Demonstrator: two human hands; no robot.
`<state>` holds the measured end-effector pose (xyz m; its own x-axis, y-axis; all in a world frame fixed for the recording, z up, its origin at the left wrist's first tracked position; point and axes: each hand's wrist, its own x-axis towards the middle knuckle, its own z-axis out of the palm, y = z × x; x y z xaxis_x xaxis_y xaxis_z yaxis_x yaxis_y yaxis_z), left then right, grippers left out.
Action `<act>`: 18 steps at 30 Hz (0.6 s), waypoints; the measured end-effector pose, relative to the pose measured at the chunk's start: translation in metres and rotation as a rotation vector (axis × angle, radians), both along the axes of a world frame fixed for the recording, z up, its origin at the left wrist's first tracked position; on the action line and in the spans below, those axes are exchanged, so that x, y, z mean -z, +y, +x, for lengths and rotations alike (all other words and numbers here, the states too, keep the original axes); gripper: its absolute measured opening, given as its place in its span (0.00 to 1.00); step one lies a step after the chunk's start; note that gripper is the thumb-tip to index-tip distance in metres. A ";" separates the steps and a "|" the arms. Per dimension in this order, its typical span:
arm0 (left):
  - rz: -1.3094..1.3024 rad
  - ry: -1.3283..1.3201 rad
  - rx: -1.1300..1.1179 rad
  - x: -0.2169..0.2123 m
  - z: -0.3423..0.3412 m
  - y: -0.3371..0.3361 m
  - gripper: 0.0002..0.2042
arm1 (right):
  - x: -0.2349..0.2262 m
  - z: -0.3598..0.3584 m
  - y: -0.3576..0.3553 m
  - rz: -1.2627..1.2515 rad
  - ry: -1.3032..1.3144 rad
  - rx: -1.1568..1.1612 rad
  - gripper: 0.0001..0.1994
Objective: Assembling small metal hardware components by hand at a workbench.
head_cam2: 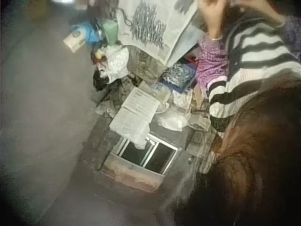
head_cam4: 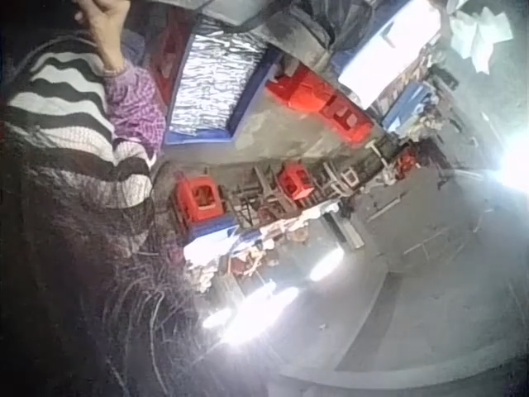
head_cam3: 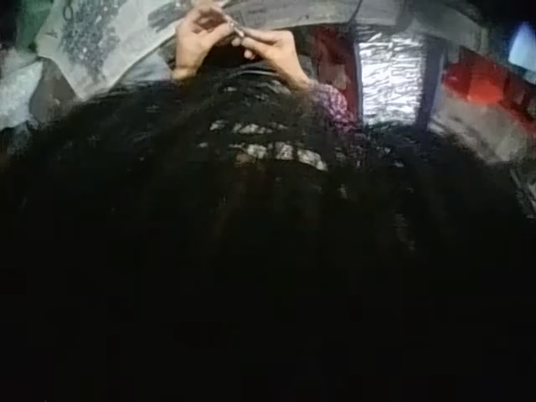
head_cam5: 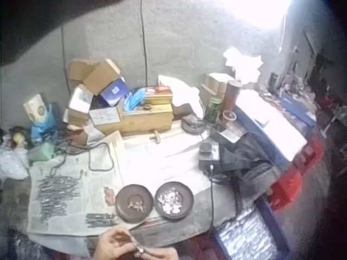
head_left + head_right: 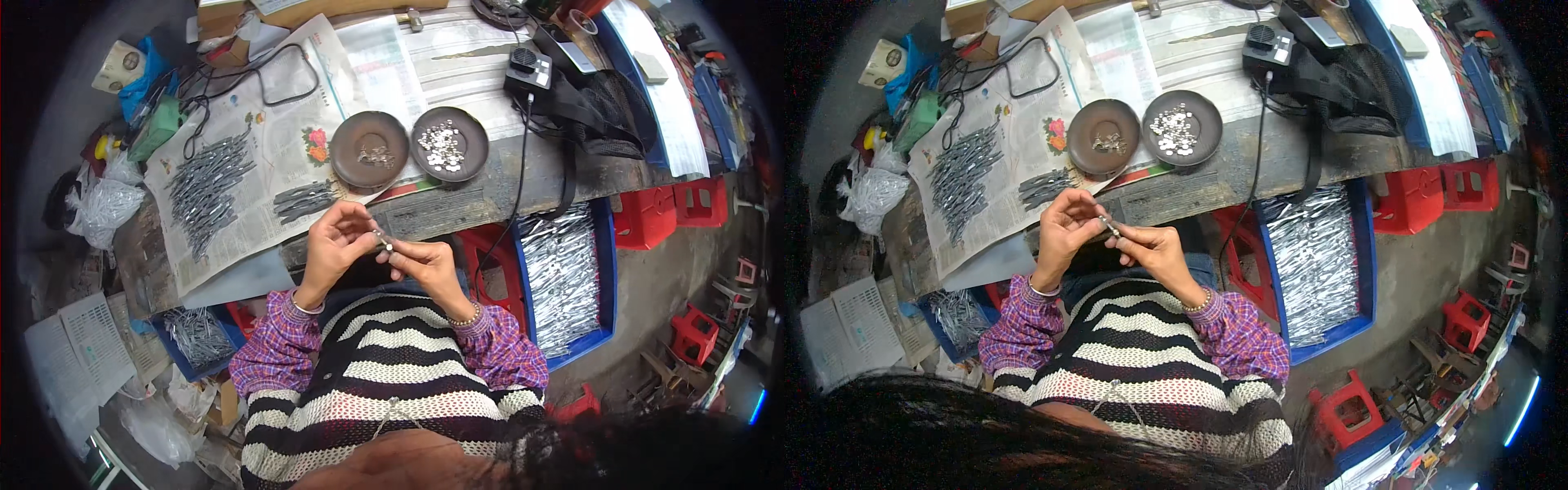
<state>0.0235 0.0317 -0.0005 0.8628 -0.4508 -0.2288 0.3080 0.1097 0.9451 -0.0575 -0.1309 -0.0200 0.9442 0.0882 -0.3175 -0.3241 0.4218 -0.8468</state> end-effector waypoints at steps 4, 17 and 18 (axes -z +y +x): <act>0.140 0.041 0.126 0.000 0.004 0.007 0.07 | 0.004 0.002 0.001 -0.013 -0.061 0.018 0.13; -0.188 0.035 0.001 -0.005 0.007 0.008 0.05 | -0.006 0.065 -0.099 -1.472 -0.543 0.298 0.13; -0.107 0.022 0.013 -0.006 0.007 0.008 0.05 | -0.004 0.067 -0.101 -1.535 -0.559 0.261 0.15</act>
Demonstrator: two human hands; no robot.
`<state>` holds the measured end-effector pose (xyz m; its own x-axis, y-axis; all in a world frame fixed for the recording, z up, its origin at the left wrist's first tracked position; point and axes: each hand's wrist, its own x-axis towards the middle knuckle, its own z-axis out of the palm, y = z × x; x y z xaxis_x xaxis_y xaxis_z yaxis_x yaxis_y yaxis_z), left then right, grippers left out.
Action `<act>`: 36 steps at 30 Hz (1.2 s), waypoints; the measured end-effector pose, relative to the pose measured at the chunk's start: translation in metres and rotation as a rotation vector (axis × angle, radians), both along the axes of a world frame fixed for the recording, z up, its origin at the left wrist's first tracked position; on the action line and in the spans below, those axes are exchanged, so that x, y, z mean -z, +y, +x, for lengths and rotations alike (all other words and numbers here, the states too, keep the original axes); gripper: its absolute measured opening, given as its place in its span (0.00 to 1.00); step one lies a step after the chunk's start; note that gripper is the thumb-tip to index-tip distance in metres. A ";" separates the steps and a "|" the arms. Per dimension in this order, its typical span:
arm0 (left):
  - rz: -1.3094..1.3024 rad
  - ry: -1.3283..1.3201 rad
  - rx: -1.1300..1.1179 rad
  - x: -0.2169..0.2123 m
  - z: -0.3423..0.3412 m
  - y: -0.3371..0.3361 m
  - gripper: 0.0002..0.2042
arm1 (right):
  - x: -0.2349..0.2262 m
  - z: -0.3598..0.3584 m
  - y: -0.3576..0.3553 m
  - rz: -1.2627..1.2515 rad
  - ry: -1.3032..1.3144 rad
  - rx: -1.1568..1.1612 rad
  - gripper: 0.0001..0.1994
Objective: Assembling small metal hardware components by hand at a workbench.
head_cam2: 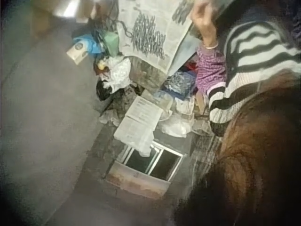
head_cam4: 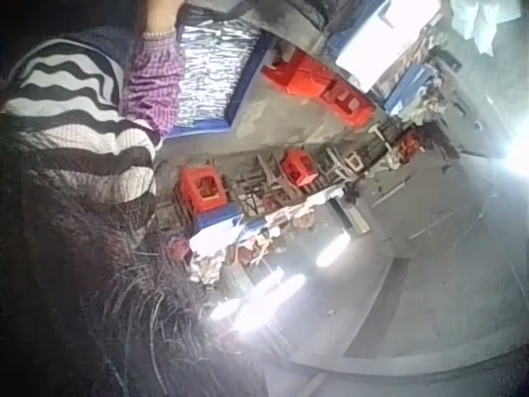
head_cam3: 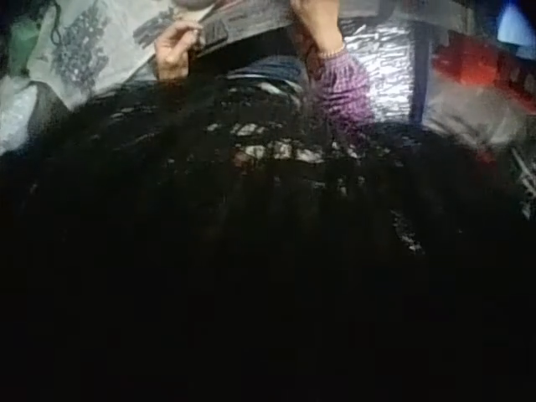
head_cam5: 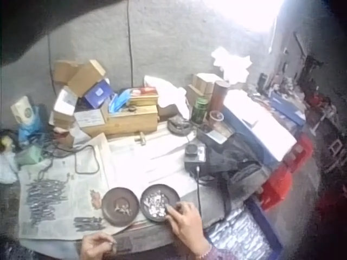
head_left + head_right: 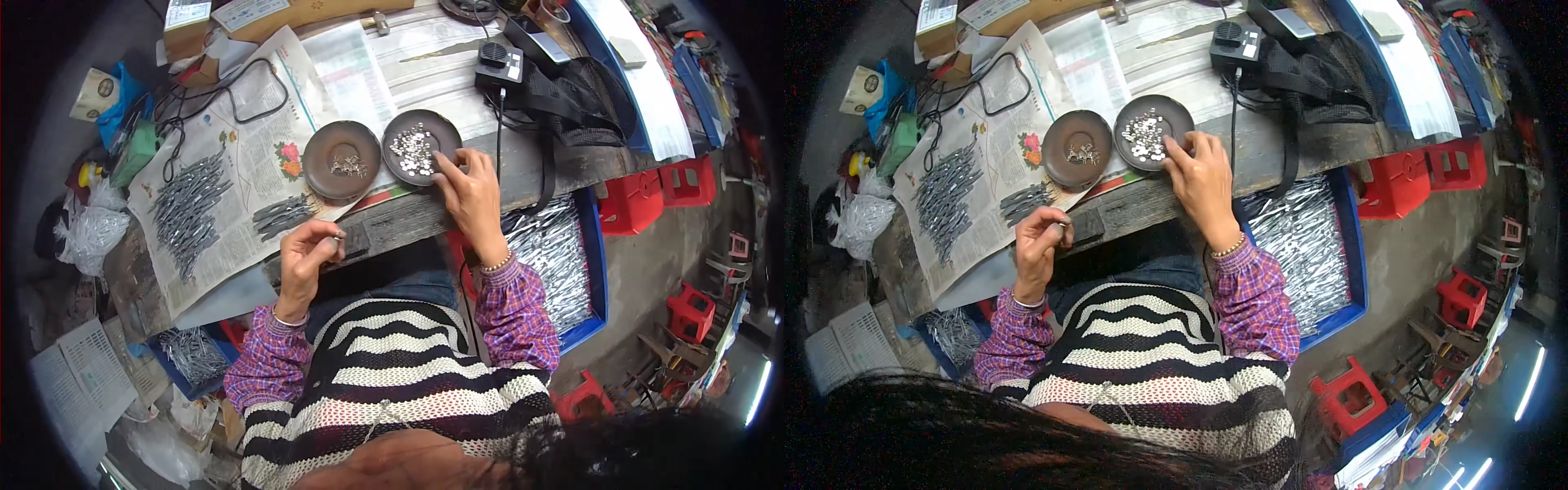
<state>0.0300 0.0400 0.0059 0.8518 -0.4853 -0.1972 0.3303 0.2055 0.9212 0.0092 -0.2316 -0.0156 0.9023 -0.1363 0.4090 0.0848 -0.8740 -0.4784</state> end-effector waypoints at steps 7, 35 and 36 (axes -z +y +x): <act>0.126 -0.018 -0.058 -0.003 -0.002 -0.002 0.04 | 0.000 -0.007 0.000 0.030 0.034 -0.042 0.15; 0.114 0.030 0.046 0.008 -0.018 -0.006 0.11 | 0.012 -0.044 0.093 1.615 0.339 -0.248 0.05; 0.110 0.024 0.044 0.009 -0.018 -0.006 0.11 | 0.012 -0.044 0.094 1.691 0.373 -0.221 0.05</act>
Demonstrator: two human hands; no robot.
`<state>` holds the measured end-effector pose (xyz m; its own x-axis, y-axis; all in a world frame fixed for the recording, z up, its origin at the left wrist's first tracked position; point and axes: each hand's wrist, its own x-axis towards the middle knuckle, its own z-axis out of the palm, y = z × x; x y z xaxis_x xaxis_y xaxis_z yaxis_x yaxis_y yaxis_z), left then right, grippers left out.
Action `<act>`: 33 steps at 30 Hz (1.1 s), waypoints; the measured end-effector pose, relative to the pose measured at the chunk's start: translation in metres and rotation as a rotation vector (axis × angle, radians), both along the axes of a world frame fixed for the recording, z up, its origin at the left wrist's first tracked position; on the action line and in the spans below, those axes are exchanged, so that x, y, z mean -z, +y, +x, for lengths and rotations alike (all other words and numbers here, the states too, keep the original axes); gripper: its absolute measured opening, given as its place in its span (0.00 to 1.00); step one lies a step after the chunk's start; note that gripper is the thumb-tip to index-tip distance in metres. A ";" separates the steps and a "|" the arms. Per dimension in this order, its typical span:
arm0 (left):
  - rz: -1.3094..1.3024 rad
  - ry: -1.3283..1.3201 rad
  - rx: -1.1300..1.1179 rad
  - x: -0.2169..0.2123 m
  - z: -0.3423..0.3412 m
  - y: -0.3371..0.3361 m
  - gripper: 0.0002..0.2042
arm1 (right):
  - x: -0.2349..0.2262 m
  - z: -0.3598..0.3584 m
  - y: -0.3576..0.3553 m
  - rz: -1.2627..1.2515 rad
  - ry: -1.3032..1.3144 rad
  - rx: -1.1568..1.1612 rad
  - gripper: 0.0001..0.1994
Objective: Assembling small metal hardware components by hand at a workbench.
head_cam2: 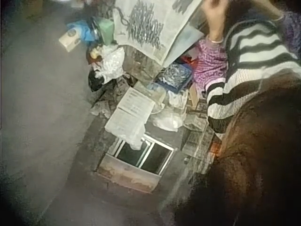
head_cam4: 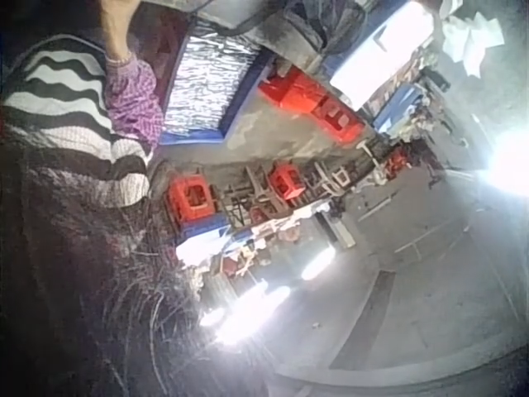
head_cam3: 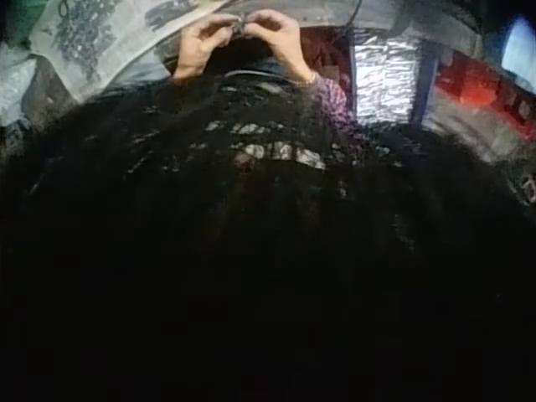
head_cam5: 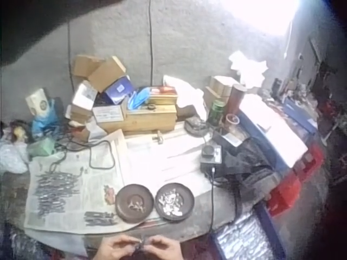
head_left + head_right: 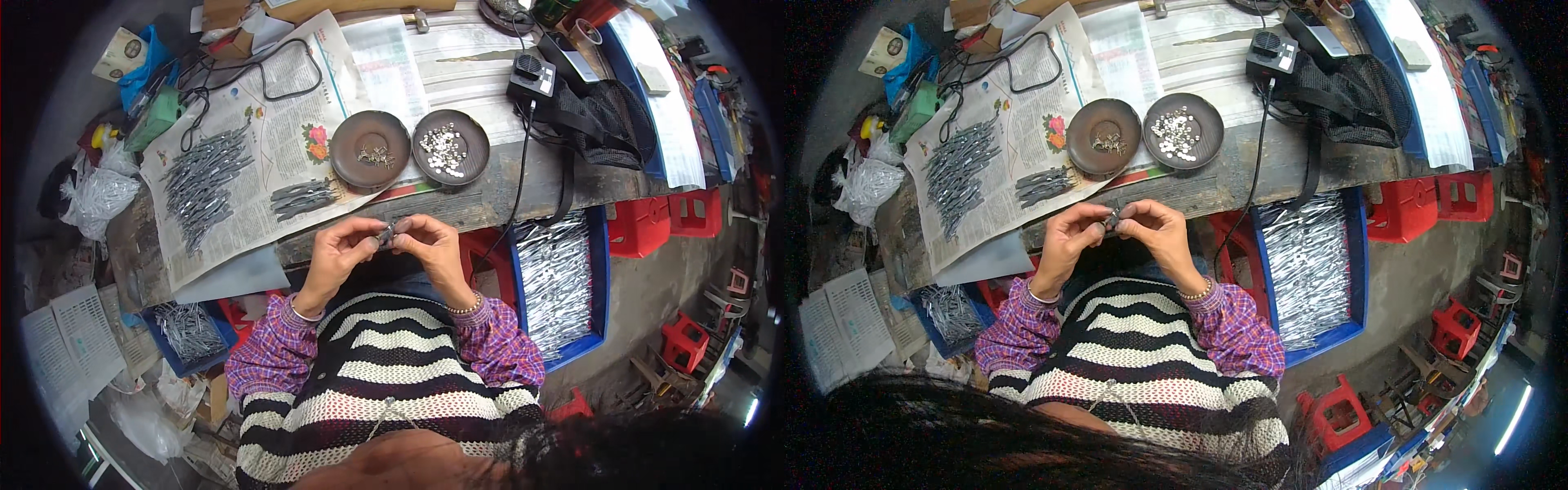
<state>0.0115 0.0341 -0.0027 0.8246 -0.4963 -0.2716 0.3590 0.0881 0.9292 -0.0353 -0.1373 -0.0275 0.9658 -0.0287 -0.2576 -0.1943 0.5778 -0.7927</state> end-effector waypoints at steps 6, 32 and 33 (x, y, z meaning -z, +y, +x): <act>0.058 -0.032 0.023 -0.004 -0.001 -0.003 0.11 | 0.003 0.000 0.004 0.067 -0.004 0.030 0.07; 0.118 -0.236 -0.078 0.001 -0.010 -0.016 0.11 | 0.001 -0.005 0.008 -0.092 0.021 0.144 0.04; 0.146 -0.288 -0.092 0.001 -0.010 -0.017 0.11 | -0.002 -0.004 0.008 -0.100 0.036 0.136 0.04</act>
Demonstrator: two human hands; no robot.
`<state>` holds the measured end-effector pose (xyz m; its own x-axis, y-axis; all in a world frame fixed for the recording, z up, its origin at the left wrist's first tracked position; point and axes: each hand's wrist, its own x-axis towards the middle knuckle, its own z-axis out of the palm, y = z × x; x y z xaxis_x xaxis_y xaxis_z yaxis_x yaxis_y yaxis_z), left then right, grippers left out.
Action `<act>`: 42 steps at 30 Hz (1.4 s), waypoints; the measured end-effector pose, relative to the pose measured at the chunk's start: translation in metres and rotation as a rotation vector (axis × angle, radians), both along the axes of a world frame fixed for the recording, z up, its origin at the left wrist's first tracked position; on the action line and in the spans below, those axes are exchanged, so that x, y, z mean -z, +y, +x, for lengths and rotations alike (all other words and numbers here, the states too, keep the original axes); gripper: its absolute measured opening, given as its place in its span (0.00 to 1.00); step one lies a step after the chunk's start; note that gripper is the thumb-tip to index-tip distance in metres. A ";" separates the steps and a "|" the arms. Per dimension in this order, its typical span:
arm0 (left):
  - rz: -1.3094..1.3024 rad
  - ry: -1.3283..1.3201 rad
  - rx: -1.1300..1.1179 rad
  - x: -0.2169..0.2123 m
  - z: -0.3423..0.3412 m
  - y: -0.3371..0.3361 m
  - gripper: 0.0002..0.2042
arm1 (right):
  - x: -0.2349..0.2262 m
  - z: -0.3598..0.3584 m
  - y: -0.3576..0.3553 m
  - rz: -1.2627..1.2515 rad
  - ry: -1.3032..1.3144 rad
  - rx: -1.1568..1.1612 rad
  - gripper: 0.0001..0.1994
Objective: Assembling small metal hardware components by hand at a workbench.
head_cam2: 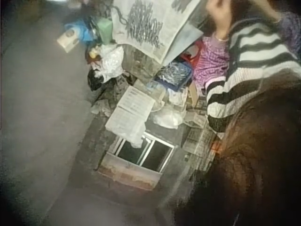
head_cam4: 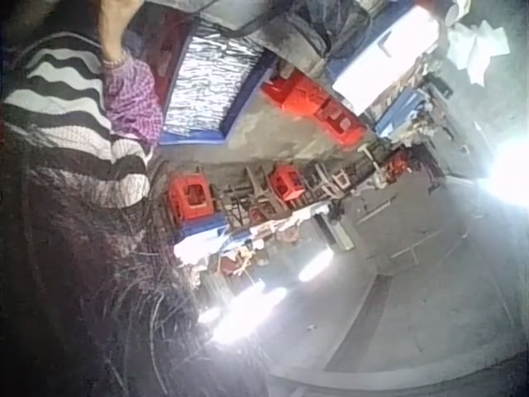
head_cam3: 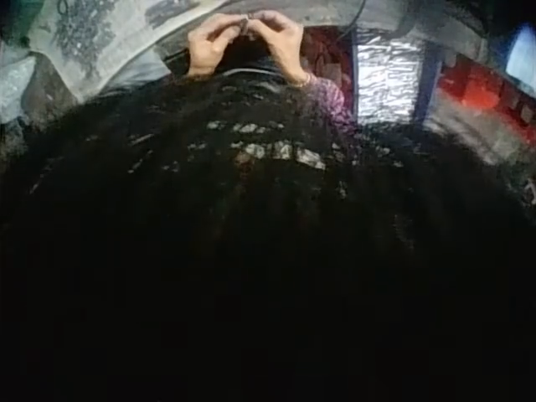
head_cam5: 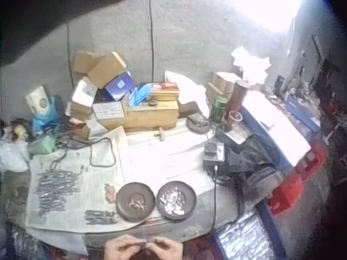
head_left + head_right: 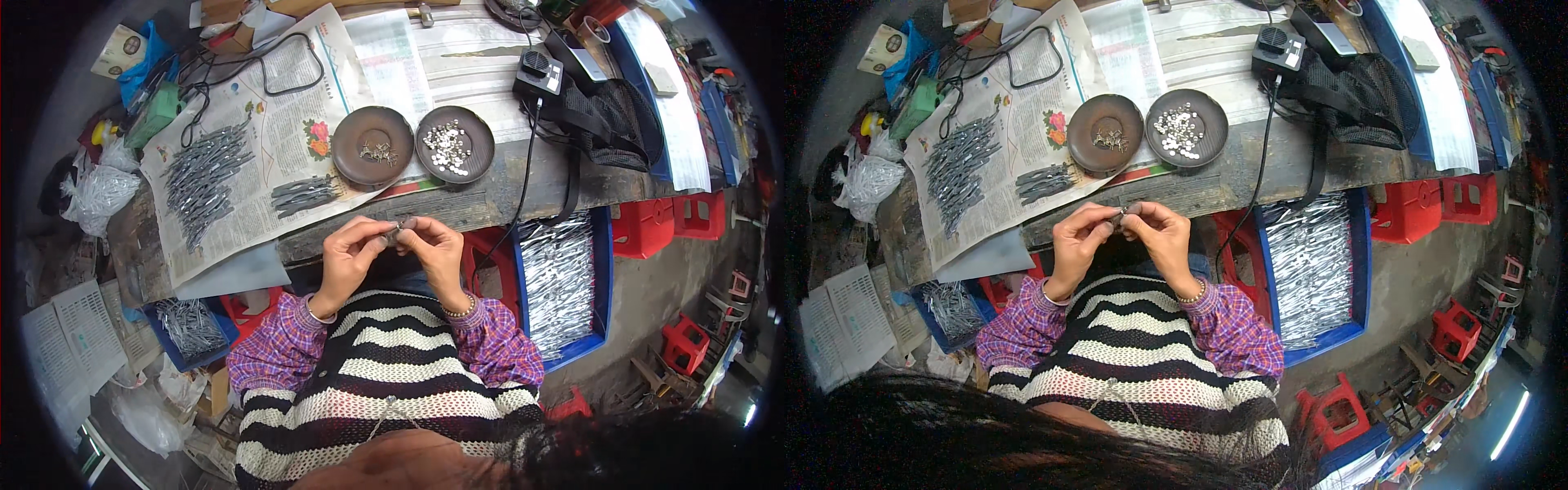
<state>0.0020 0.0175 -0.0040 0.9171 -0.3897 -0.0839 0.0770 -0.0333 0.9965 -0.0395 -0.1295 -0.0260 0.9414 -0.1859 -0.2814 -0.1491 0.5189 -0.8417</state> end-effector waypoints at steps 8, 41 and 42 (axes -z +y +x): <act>0.015 -0.087 0.002 0.005 0.002 0.003 0.10 | -0.002 0.001 -0.001 0.030 0.081 -0.049 0.06; 0.012 0.070 0.050 0.002 0.004 -0.001 0.11 | 0.009 0.007 -0.017 -0.516 -0.020 0.006 0.05; 0.022 0.087 0.056 0.002 0.004 0.000 0.11 | 0.009 0.008 -0.019 -0.507 -0.031 0.032 0.04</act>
